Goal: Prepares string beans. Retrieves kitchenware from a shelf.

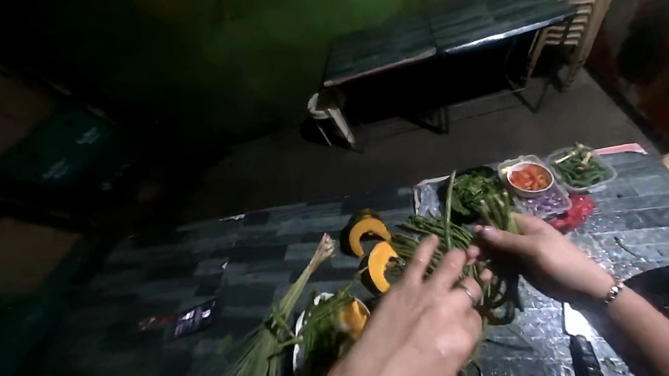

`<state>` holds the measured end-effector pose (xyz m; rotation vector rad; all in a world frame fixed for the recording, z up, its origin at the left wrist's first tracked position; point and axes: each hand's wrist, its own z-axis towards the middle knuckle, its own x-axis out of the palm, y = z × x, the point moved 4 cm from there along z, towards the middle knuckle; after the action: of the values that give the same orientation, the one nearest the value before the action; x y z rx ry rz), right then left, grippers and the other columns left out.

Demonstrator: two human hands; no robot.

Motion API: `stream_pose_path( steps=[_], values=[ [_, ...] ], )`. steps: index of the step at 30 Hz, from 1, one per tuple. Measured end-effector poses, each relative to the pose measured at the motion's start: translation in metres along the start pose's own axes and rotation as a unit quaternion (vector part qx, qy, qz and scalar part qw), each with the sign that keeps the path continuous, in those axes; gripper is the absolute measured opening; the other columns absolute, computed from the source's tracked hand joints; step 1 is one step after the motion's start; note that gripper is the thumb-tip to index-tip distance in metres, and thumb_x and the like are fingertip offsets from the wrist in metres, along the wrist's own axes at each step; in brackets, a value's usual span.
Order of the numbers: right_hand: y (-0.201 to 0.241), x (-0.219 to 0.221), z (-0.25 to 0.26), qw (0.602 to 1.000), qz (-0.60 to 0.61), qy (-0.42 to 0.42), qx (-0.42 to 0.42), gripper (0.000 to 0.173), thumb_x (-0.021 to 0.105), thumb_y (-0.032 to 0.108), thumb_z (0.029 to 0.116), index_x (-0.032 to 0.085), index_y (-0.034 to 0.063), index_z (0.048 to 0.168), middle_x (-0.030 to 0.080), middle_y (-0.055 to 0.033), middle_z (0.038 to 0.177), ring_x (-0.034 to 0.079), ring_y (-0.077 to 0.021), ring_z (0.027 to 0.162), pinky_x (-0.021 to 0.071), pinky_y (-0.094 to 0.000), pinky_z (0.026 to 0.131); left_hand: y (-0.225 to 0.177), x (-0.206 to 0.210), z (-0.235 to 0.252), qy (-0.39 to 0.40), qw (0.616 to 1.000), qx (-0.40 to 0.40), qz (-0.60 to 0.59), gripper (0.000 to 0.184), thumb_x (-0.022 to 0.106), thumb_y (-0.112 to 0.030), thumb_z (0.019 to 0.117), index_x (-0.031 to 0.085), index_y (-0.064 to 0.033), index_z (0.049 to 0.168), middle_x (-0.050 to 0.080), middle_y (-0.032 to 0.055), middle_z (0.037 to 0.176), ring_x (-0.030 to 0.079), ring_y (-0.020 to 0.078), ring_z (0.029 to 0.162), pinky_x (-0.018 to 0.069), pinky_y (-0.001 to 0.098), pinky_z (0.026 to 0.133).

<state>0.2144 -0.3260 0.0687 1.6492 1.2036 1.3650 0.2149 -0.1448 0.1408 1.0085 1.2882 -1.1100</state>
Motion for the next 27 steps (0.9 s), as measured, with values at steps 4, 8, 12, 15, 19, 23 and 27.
stream_pose_path(
  steps=[4,8,12,15,19,23,27],
  values=[
    [-0.002,0.012,0.008,0.992,0.122,0.025,-0.014,0.022,0.048,0.014,0.1045,0.064,-0.0005,0.108,0.073,-0.0096,0.087,0.071,-0.0146,0.077,0.0608,-0.0301,0.074,-0.001,0.02,0.006,-0.047,0.996,0.074,-0.027,0.019,0.056,0.001,0.0958,0.071,-0.0084,0.089,0.071,0.01,0.109,0.054,0.035,0.133,0.0325,0.0508,0.123],
    [-0.008,0.019,0.01,0.983,0.185,0.01,-0.006,0.024,0.042,0.013,0.107,0.06,-0.0024,0.112,0.074,-0.0146,0.094,0.074,-0.0199,0.084,0.0619,-0.0338,0.079,0.003,0.026,-0.004,-0.041,0.993,0.097,-0.049,0.017,0.056,0.003,0.0959,0.07,-0.0076,0.091,0.07,0.0112,0.112,0.054,0.0349,0.135,0.0316,0.0491,0.124],
    [-0.007,0.024,0.014,0.98,0.198,-0.005,-0.011,0.027,0.042,0.015,0.1075,0.059,-0.0021,0.119,0.074,-0.0151,0.095,0.074,-0.0225,0.084,0.0622,-0.037,0.08,0.003,0.032,-0.008,-0.033,0.987,0.132,-0.085,0.018,0.055,0.002,0.0981,0.07,-0.0058,0.093,0.07,0.0121,0.111,0.055,0.0344,0.133,0.0316,0.0479,0.124],
    [-0.003,0.019,0.012,0.989,0.139,-0.037,-0.039,0.025,0.045,0.019,0.1066,0.063,0.0037,0.113,0.067,-0.0042,0.077,0.067,-0.0124,0.065,0.0611,-0.0299,0.066,0.012,0.03,-0.008,-0.09,0.98,0.123,-0.125,0.017,0.057,0.002,0.0968,0.071,-0.0072,0.099,0.068,0.0121,0.126,0.05,0.0334,0.14,0.0384,0.0449,0.121],
    [0.02,-0.012,-0.018,0.985,0.059,-0.131,-0.093,0.025,0.043,0.032,0.1094,0.064,0.0194,0.102,0.058,0.0082,0.068,0.054,-0.0008,0.055,0.0536,-0.0192,0.055,0.065,0.064,-0.028,-0.223,0.935,-0.035,-0.273,0.022,0.055,-0.012,0.1025,0.073,-0.0163,0.114,0.061,0.0049,0.139,0.047,0.0196,0.142,0.0432,0.0383,0.117],
    [0.048,-0.055,-0.055,0.97,0.081,-0.172,-0.15,0.025,0.042,0.032,0.1092,0.064,0.0224,0.102,0.059,0.0088,0.071,0.058,-0.0016,0.059,0.0555,-0.0195,0.057,0.153,0.188,-0.05,-0.107,0.865,-0.383,-0.307,0.026,0.056,-0.006,0.1023,0.072,-0.0065,0.123,0.066,0.017,0.128,0.063,0.0316,0.121,0.0502,0.052,0.104],
    [0.052,-0.068,-0.071,0.961,0.081,-0.202,-0.173,0.025,0.046,0.032,0.1085,0.067,0.0185,0.104,0.07,0.0003,0.086,0.073,-0.0145,0.081,0.0653,-0.0362,0.075,0.171,0.312,-0.041,0.173,0.86,-0.441,-0.19,0.032,0.06,-0.013,0.0969,0.072,-0.0122,0.126,0.066,0.0141,0.132,0.053,0.0362,0.132,0.0351,0.0586,0.114]
  ],
)
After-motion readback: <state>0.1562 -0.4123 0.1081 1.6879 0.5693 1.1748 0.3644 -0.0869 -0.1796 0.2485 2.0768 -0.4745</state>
